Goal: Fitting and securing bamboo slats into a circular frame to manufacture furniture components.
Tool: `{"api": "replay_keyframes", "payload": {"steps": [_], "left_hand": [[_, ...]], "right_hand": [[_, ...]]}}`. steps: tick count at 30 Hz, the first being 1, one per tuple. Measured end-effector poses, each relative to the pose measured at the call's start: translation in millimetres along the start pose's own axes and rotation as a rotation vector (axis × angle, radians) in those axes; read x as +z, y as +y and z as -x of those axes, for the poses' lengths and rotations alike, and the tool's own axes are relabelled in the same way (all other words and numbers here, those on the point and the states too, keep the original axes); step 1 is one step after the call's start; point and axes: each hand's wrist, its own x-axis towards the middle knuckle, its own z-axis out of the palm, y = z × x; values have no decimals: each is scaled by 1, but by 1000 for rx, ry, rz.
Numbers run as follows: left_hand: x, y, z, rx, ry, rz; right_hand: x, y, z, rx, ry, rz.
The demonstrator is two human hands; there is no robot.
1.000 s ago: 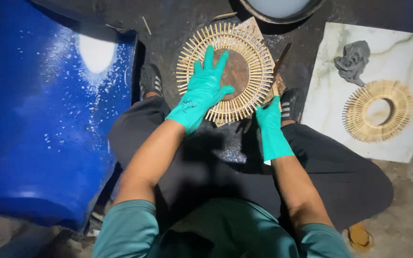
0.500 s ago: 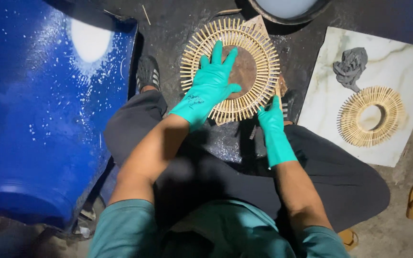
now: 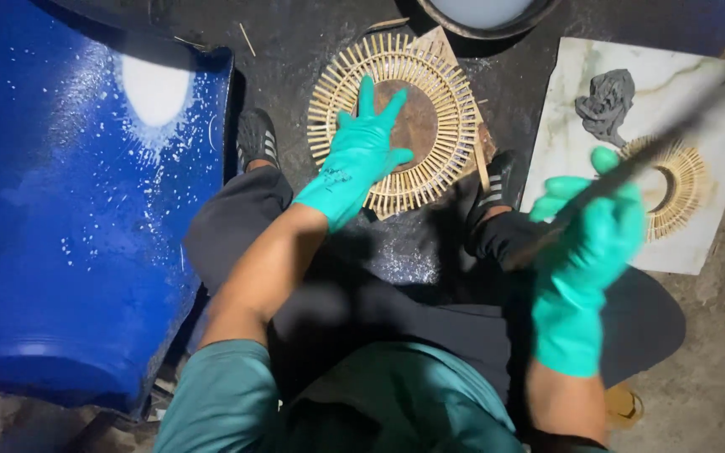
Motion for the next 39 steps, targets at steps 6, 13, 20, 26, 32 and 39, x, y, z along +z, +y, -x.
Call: {"api": "replay_keyframes", "payload": {"steps": [6,13,20,26,32,39], "left_hand": [[16,-9,-10,56,13,55],[30,-17,-15,196,160,60],[19,-14,-14,215,131,76],[18,-13,-14,206,111,101],[31,-29,-22,381,227,166],[13,-17,-13,290,-40,93]], "right_hand": [[17,-51,10,162,-295,203],[32,3,32,162,-414,238],[19,40,42,114,-542,408],[42,42,34,262,-563,596],[48,27,33,314,-561,456],[11,71,28,118,-534,536]]}}
